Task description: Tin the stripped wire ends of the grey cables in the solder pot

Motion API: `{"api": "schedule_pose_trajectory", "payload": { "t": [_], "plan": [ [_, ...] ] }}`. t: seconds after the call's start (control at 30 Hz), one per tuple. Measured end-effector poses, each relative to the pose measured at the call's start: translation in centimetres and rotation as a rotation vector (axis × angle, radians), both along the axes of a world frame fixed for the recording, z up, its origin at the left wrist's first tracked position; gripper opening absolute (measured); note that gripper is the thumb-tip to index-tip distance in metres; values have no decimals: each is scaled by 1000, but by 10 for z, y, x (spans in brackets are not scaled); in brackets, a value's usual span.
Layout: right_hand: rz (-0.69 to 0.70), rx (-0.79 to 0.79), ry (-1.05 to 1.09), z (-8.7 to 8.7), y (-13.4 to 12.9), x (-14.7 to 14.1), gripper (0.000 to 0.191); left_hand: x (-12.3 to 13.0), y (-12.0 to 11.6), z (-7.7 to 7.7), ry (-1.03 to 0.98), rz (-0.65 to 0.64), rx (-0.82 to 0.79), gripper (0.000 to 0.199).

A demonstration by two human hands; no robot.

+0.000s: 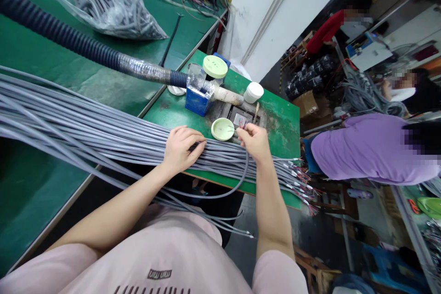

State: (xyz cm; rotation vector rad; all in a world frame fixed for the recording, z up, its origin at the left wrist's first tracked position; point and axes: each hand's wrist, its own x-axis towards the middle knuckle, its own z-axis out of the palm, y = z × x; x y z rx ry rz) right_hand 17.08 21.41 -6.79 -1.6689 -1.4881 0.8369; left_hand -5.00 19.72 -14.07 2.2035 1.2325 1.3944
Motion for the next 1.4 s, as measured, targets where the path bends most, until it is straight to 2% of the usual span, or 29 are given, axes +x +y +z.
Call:
{"api": "schedule_pose_trajectory", "payload": {
  "t": [0.1,0.17,0.23,0.3,0.4,0.53,0.6,0.7,0.77,0.87,0.93,1.0,1.07,1.13,1.2,1.3,1.4],
  "plan": [
    [10,-9,298,-1,-32,-28,20,-1,-2,2,-153,-81,-62,10],
    [22,-29,445,-5,-47,-43,18,2,-8,5,-330,-193,-164,14],
    [50,-50,538,-9,-57,-53,17,10,-16,6,-538,-346,-298,26],
    [91,-58,587,-11,-65,-60,17,21,-26,8,-722,-445,-391,31],
    [122,-56,631,-12,-73,-62,19,33,-36,13,-864,-386,-371,20],
    [154,-74,624,-14,-87,-59,21,36,-37,20,-842,-215,-247,10],
    [149,-74,627,-18,-96,-56,22,35,-36,21,-756,-156,-109,3],
    [90,-57,713,-26,-108,-52,33,36,-39,20,-533,-236,118,5],
    [63,-57,784,-29,-113,-49,40,40,-43,20,-474,-318,121,5],
    [42,-54,861,-29,-118,-47,47,48,-49,18,-620,-318,-117,8],
    [30,-43,890,-29,-121,-49,50,52,-52,16,-779,-344,-371,25],
    [23,-41,901,-31,-124,-51,51,54,-54,14,-881,-455,-644,36],
    [36,-60,894,-34,-127,-52,51,53,-57,11,-901,-633,-897,37],
    [92,-103,836,-35,-130,-49,49,51,-59,9,-909,-785,-1062,39],
    [129,-107,689,-34,-130,-39,40,49,-61,9,-927,-834,-1103,37],
    [54,37,360,-26,-128,-22,24,46,-62,9,-871,-785,-1076,29],
    [27,142,164,-16,-124,-17,20,48,-66,10,-775,-795,-1097,30]
  ]
}}
